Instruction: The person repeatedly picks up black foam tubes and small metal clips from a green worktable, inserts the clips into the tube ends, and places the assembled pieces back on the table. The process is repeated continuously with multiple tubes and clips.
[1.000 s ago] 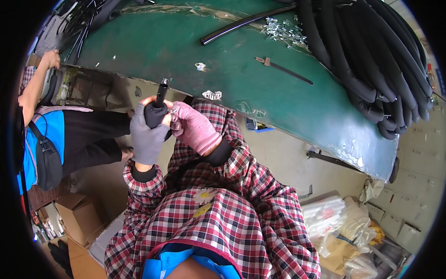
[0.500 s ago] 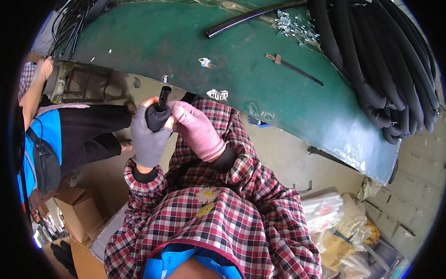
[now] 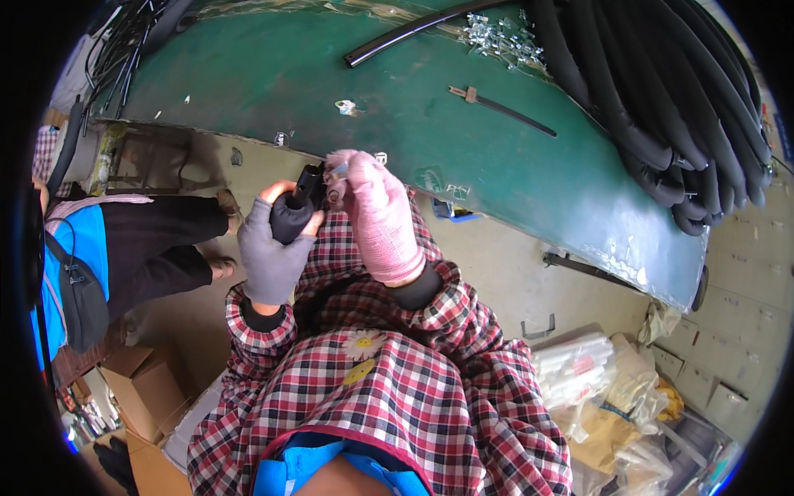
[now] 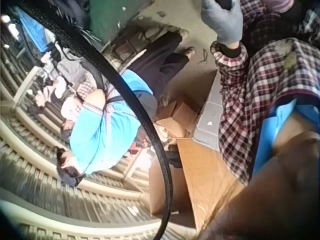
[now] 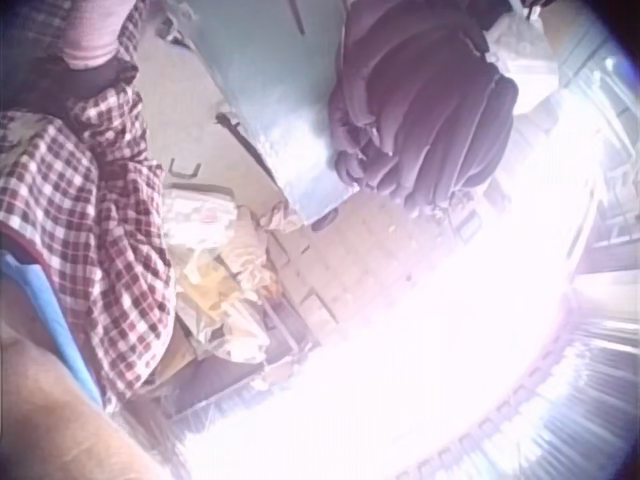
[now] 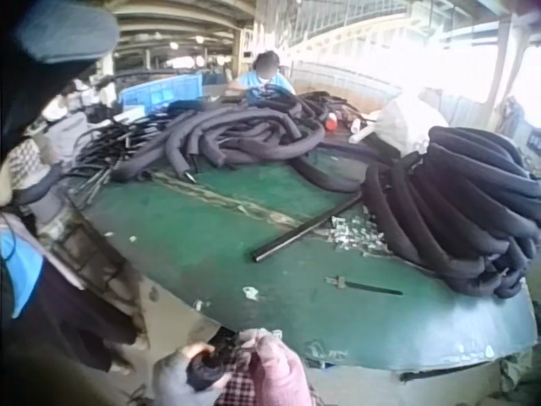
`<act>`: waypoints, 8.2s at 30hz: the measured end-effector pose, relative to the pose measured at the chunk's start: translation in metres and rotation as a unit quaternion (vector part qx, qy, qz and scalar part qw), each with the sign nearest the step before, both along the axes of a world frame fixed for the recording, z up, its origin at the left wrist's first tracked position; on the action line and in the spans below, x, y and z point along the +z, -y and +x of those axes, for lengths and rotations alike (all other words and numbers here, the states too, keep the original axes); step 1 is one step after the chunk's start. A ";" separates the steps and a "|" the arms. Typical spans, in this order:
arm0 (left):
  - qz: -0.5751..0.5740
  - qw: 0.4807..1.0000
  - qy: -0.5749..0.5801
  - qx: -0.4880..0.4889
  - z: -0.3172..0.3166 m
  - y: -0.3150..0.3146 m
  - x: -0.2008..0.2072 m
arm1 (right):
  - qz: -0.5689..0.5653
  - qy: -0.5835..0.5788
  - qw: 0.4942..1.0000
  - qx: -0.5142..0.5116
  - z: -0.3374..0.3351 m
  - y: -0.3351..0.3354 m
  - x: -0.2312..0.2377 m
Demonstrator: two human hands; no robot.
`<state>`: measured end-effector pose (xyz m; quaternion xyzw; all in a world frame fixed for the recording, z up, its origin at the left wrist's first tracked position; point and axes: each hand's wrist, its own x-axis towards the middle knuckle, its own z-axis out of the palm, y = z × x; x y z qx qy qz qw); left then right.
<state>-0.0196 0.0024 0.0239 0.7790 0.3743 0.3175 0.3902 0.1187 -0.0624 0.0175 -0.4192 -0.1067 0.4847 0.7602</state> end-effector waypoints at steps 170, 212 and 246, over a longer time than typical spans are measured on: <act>-0.354 0.921 0.143 -0.084 -0.026 -0.004 0.001 | 0.069 0.424 0.858 0.283 -0.031 0.028 -0.035; -0.323 0.925 0.194 0.043 -0.009 -0.002 0.001 | 0.038 0.518 0.854 -0.039 -0.019 0.009 -0.024; -0.180 0.984 -0.010 0.004 -0.007 0.011 -0.017 | -0.057 -0.045 0.960 0.270 -0.002 0.026 -0.046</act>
